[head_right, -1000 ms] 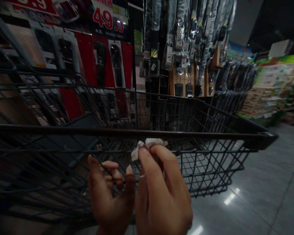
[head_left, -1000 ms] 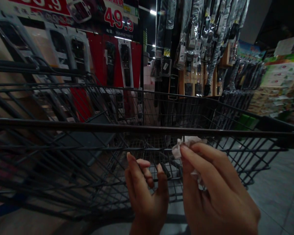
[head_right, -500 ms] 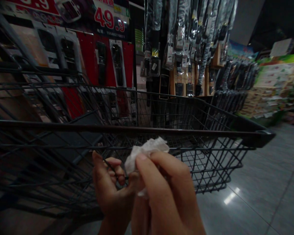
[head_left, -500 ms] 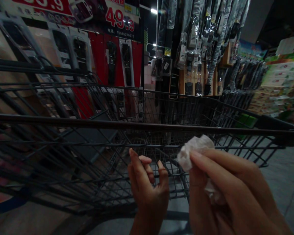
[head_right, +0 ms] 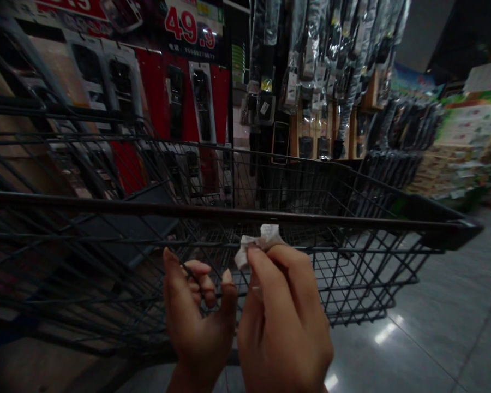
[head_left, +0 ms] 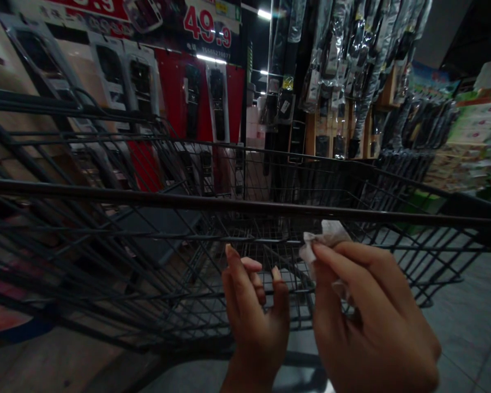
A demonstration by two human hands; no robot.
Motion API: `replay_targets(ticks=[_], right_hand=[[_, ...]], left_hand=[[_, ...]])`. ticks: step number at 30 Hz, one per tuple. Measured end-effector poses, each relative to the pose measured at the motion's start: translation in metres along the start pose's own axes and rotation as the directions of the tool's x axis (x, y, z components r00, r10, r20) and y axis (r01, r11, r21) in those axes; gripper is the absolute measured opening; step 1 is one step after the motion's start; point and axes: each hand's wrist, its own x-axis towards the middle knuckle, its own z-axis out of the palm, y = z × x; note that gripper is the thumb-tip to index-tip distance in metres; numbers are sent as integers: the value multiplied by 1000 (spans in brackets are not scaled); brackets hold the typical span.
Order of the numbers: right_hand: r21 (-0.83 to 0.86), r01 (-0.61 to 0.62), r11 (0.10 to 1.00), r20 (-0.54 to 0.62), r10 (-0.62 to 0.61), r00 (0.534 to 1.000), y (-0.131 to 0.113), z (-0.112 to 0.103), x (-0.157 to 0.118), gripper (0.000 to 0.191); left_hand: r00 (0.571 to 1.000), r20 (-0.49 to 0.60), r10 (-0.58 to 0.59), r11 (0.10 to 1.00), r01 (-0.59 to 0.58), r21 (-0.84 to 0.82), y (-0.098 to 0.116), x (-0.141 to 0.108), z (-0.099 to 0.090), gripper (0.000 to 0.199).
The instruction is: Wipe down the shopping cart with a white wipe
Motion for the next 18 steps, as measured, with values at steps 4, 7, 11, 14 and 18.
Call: replay_targets(ticks=[4, 7, 11, 14, 18], right_hand=[[-35, -2, 999, -19, 2, 1000, 9, -2, -3, 15], [-55, -41, 998, -39, 39, 998, 17, -4, -5, 16], [-83, -53, 995, -62, 48, 997, 29, -10, -9, 12], [-129, -59, 990, -80, 49, 996, 41, -13, -9, 12], [-177, -84, 981, -101, 67, 993, 55, -18, -9, 10]], left_hand=[[1000, -5, 19, 1000, -19, 12, 1, 0, 0, 79], [999, -3, 35, 999, -35, 11, 0, 0, 1, 80], [999, 2, 50, 999, -50, 21, 0, 1, 0, 81], [998, -7, 59, 998, -59, 33, 0, 2, 1, 82], [999, -10, 47, 999, -47, 27, -2, 2, 1, 82]])
